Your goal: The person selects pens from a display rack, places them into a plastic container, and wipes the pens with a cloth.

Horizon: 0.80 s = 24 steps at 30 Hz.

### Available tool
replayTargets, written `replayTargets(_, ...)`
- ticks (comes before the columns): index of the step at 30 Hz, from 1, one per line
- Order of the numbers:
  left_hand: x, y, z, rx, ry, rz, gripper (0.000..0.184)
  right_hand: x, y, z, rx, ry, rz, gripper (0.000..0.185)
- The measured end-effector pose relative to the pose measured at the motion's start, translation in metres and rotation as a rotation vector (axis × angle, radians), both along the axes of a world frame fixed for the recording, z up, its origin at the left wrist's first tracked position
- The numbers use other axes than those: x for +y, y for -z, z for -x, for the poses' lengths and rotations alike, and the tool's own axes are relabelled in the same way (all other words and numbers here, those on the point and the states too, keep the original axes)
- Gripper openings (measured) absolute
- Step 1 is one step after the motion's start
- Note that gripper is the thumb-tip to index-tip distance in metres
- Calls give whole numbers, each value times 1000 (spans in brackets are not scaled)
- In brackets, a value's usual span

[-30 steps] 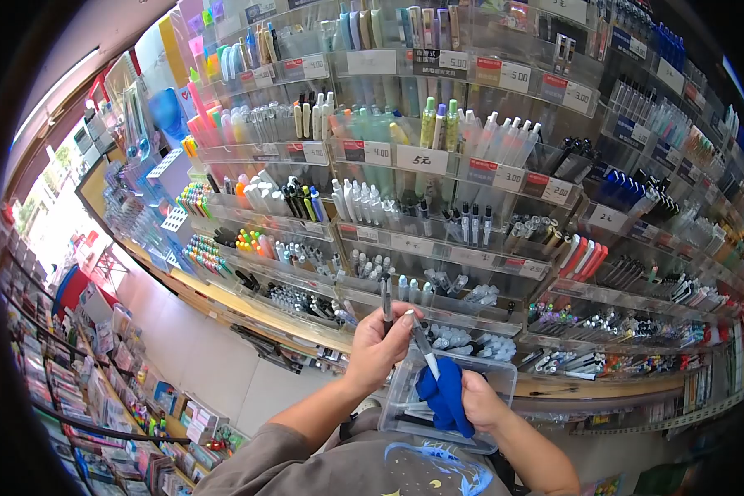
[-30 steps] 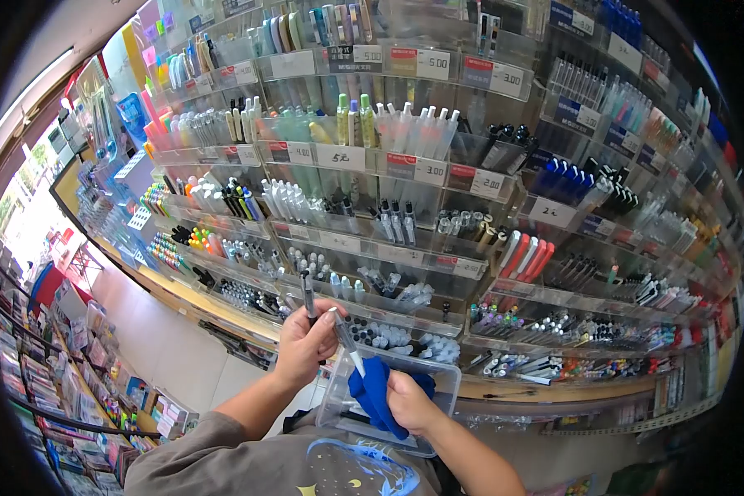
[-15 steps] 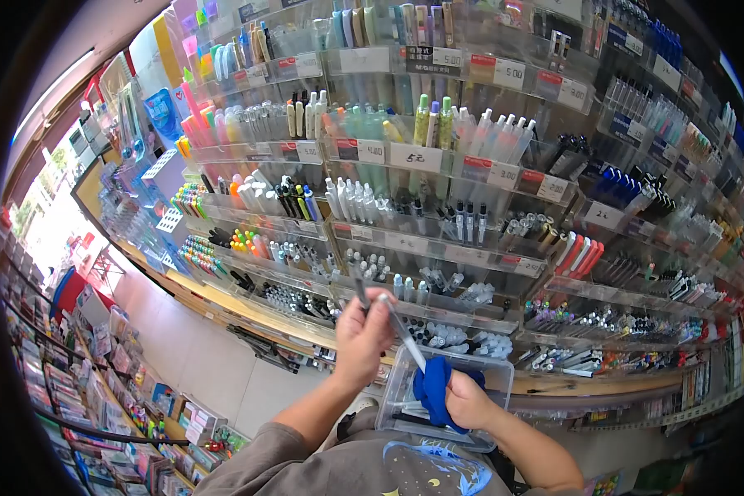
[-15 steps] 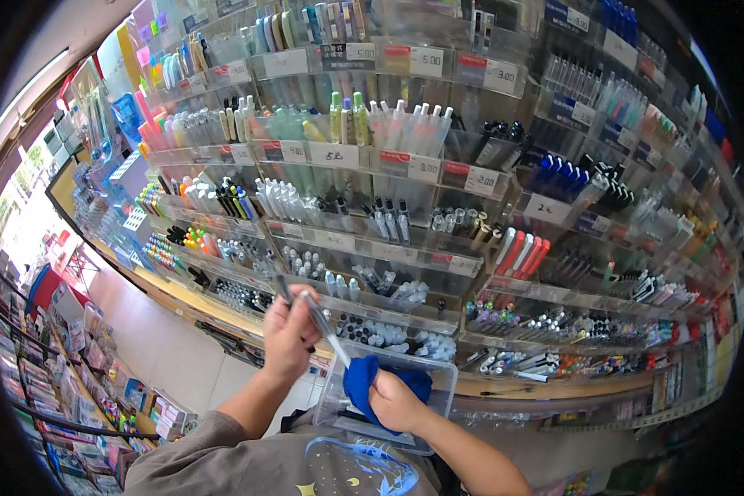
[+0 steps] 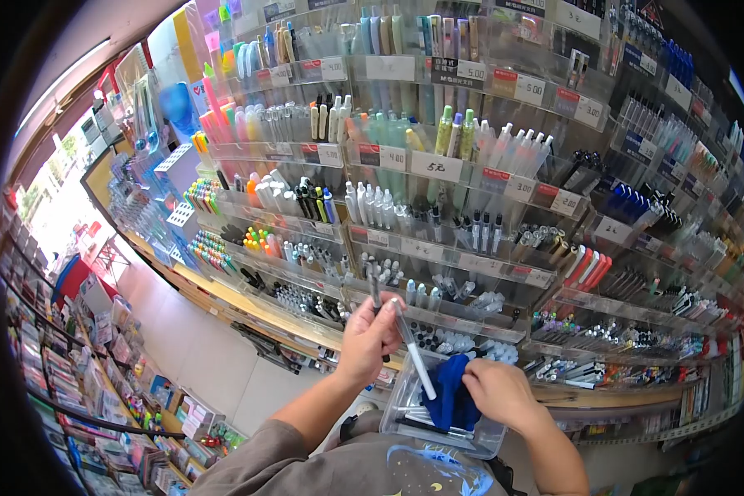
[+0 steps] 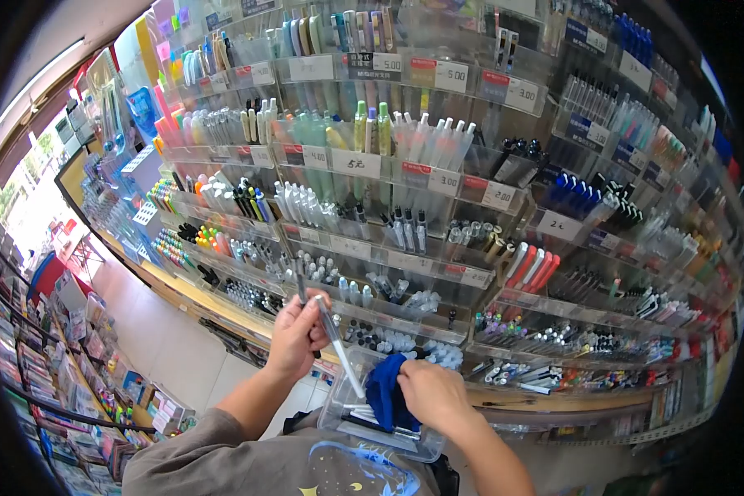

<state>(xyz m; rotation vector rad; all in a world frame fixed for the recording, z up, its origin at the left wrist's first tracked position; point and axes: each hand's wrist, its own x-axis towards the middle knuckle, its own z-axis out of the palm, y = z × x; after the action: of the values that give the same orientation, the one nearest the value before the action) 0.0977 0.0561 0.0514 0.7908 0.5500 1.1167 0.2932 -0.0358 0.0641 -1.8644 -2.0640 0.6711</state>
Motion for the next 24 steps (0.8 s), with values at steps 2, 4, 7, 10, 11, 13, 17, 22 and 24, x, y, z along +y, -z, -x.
replayTargets(2,-7,4,-3,0,71,18,13,1,-12,-1,202,101,-57,17)
replayTargets(4,-16,5,-9,8,157,15,13,4,-11,-3,436,128,-108,19)
replayTargets(7,-34,11,-20,88,307,75,15,10,-15,1,742,112,-63,24)
replayTargets(10,-47,25,-24,22,514,154,17,13,-12,4,660,-70,-56,20)
replayTargets(11,-49,29,-23,-5,543,201,17,12,-14,3,678,-76,-39,19)
replayTargets(13,-54,29,-22,11,568,214,17,9,-12,-1,679,-115,-14,19)
replayTargets(17,-64,36,-21,44,679,242,19,-3,2,-7,917,-49,193,13)
replayTargets(22,-69,43,-24,221,825,166,26,-17,7,-15,1193,124,250,10)
replayTargets(24,-74,43,-25,362,847,71,29,-18,8,-19,1198,179,204,10)
